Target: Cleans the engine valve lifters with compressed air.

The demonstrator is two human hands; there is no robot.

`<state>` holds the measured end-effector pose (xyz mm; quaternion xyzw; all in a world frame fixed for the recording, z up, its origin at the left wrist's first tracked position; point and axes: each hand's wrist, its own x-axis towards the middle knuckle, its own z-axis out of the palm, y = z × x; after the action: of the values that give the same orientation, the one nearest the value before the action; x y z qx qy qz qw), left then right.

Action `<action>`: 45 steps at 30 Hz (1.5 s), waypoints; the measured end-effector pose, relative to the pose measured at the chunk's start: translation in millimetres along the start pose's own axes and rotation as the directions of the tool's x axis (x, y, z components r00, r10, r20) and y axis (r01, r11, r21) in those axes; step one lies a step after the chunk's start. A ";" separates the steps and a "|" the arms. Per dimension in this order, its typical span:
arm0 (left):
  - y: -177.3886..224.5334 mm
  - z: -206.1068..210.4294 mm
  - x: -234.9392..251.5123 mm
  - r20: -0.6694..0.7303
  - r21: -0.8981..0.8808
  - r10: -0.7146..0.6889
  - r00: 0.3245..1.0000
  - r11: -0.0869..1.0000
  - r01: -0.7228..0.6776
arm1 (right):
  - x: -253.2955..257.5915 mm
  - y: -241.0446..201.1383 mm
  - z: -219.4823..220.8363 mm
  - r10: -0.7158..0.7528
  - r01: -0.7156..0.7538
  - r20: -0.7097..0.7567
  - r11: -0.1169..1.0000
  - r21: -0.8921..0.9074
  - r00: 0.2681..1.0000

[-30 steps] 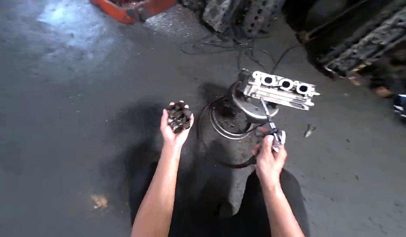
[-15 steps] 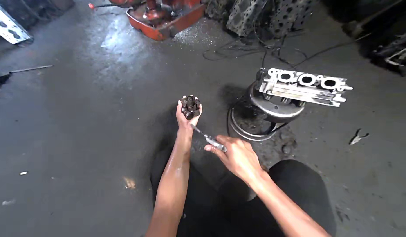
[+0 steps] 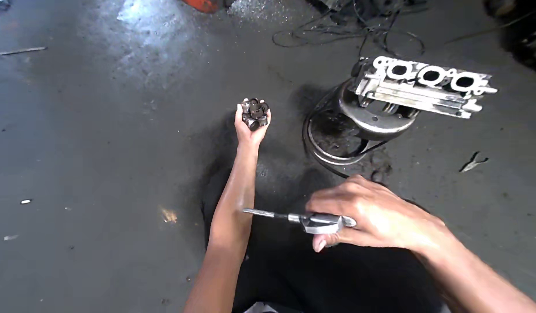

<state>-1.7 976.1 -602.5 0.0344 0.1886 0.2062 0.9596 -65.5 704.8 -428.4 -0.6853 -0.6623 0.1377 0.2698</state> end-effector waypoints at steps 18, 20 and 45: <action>-9.5 -2.0 -10.5 0.011 0.069 -0.057 0.998 0.996 0.056 | 3.1 93.8 27.8 0.377 -0.421 -0.278 0.899 -0.119 0.883; -8.8 -7.4 -10.9 0.018 0.113 -0.052 0.998 0.992 0.050 | 4.0 96.2 34.8 0.413 -0.483 -0.352 0.864 -0.138 0.840; -11.3 -23.0 6.2 0.136 0.221 -0.134 0.982 0.970 0.101 | 15.5 109.5 34.0 0.594 -0.650 -0.321 0.753 -0.101 0.737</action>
<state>-0.7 968.0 -627.6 0.1411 0.1385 0.1243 0.9723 8.5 728.9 -514.0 -0.9039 -0.3609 0.0564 0.2226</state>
